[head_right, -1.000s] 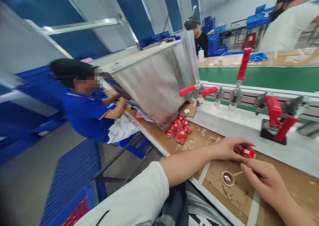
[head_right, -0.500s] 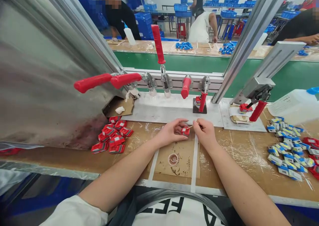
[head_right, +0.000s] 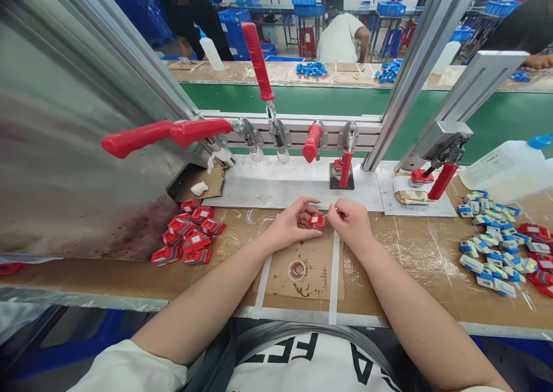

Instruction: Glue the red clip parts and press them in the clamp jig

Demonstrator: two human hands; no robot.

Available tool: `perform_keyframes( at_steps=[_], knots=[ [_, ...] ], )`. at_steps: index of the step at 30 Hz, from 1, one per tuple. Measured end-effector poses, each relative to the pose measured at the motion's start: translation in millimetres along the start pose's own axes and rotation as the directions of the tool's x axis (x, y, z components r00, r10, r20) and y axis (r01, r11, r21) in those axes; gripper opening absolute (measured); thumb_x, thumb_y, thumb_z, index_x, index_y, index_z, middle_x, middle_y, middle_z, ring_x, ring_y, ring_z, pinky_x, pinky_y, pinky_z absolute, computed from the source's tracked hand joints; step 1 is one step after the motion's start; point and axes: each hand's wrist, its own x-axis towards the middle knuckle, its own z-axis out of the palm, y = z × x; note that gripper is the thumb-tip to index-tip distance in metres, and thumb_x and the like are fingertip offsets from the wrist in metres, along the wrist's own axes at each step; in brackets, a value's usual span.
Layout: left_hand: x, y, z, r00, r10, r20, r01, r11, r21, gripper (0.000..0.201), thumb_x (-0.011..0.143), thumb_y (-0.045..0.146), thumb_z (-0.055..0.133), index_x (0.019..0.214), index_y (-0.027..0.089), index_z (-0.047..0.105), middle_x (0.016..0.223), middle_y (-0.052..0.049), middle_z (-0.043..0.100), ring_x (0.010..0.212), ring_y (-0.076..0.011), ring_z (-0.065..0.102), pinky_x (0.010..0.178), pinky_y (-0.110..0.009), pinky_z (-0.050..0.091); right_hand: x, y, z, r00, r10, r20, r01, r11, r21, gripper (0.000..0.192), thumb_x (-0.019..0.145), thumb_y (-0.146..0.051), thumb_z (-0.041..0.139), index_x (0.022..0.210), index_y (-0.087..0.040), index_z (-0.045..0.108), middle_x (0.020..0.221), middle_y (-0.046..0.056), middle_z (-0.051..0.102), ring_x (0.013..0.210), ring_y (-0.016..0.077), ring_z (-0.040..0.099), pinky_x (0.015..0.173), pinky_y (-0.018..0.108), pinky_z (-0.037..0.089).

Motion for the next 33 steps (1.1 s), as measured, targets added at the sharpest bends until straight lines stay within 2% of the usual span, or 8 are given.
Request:
perform_keyframes(
  at_steps=[7,11,15,20,23,26,30,33],
  knots=[
    [3,-5,1.5,0.998,0.035,-0.054,-0.038,0.999,-0.039,0.06,0.077,0.017,0.082,0.13,0.024,0.055,0.126,-0.009,0.063,0.088,-0.013,0.066,0.079,-0.028,0.055,-6,-22,-5,0.981,-0.17,0.096,0.154,0.977,0.148,0.041,0.094,-0.018,0.053,0.061,-0.023,0.028,0.056,-0.006,0.029,0.051,0.0099,0.027,0.051,0.027,0.023],
    [5,-4,1.9,0.995,0.065,-0.077,-0.069,0.997,-0.048,0.057,0.074,0.011,0.08,0.125,0.023,0.058,0.125,-0.008,0.064,0.089,-0.0127,0.065,0.079,-0.026,0.054,-15,-37,-1,0.81,-0.444,0.383,0.307,0.878,0.368,0.042,0.096,-0.017,0.053,0.063,-0.023,0.028,0.057,-0.006,0.031,0.052,0.0101,0.028,0.052,0.027,0.023],
    [4,-3,1.0,0.995,0.075,-0.062,-0.078,0.996,-0.047,0.057,0.075,0.009,0.078,0.126,0.024,0.058,0.125,-0.007,0.064,0.091,-0.0132,0.065,0.078,-0.026,0.054,-21,-40,6,0.66,-0.519,0.543,0.358,0.853,0.379,0.043,0.095,-0.015,0.054,0.062,-0.023,0.028,0.056,-0.007,0.032,0.052,0.0105,0.027,0.053,0.028,0.021],
    [4,-6,0.1,0.994,0.094,-0.054,-0.096,0.995,-0.026,0.056,0.076,0.009,0.078,0.126,0.024,0.057,0.128,-0.007,0.064,0.091,-0.0126,0.064,0.08,-0.027,0.055,-23,-38,10,0.608,-0.501,0.616,0.373,0.865,0.335,0.04,0.094,-0.013,0.053,0.062,-0.023,0.031,0.057,-0.006,0.035,0.053,0.0114,0.028,0.054,0.028,0.021],
    [5,-8,0.1,0.994,0.1,-0.052,-0.102,0.994,-0.033,0.056,0.076,0.009,0.078,0.126,0.024,0.056,0.128,-0.008,0.064,0.093,-0.0136,0.066,0.079,-0.027,0.055,-23,-39,9,0.628,-0.512,0.586,0.341,0.858,0.384,0.041,0.094,-0.014,0.055,0.063,-0.023,0.029,0.058,-0.006,0.032,0.053,0.0113,0.027,0.053,0.029,0.021],
    [5,-8,0.4,0.994,0.094,-0.051,-0.097,0.994,-0.055,0.055,0.076,0.008,0.078,0.125,0.024,0.056,0.127,-0.008,0.064,0.094,-0.0148,0.067,0.079,-0.028,0.055,-18,-35,3,0.749,-0.472,0.464,0.274,0.86,0.431,0.043,0.095,-0.013,0.054,0.062,-0.023,0.028,0.057,-0.007,0.028,0.051,0.0106,0.026,0.052,0.029,0.021],
    [4,-4,0.5,0.996,0.075,-0.047,-0.078,0.994,-0.072,0.052,0.077,0.01,0.078,0.122,0.022,0.056,0.126,-0.009,0.065,0.094,-0.0151,0.068,0.078,-0.028,0.055,-8,-22,-6,0.979,-0.155,0.133,0.116,0.958,0.262,0.043,0.096,-0.018,0.055,0.06,-0.022,0.033,0.057,-0.006,0.029,0.051,0.0105,0.028,0.052,0.029,0.023],
    [3,-1,0.2,0.996,0.075,-0.044,-0.078,0.995,-0.065,0.051,0.076,0.009,0.08,0.12,0.022,0.057,0.126,-0.009,0.065,0.094,-0.0144,0.068,0.081,-0.029,0.056,-1,-12,-8,1.0,0.029,-0.003,-0.029,0.991,0.128,0.045,0.096,-0.024,0.057,0.059,-0.022,0.032,0.057,-0.006,0.029,0.052,0.0108,0.029,0.054,0.03,0.023]
  ],
)
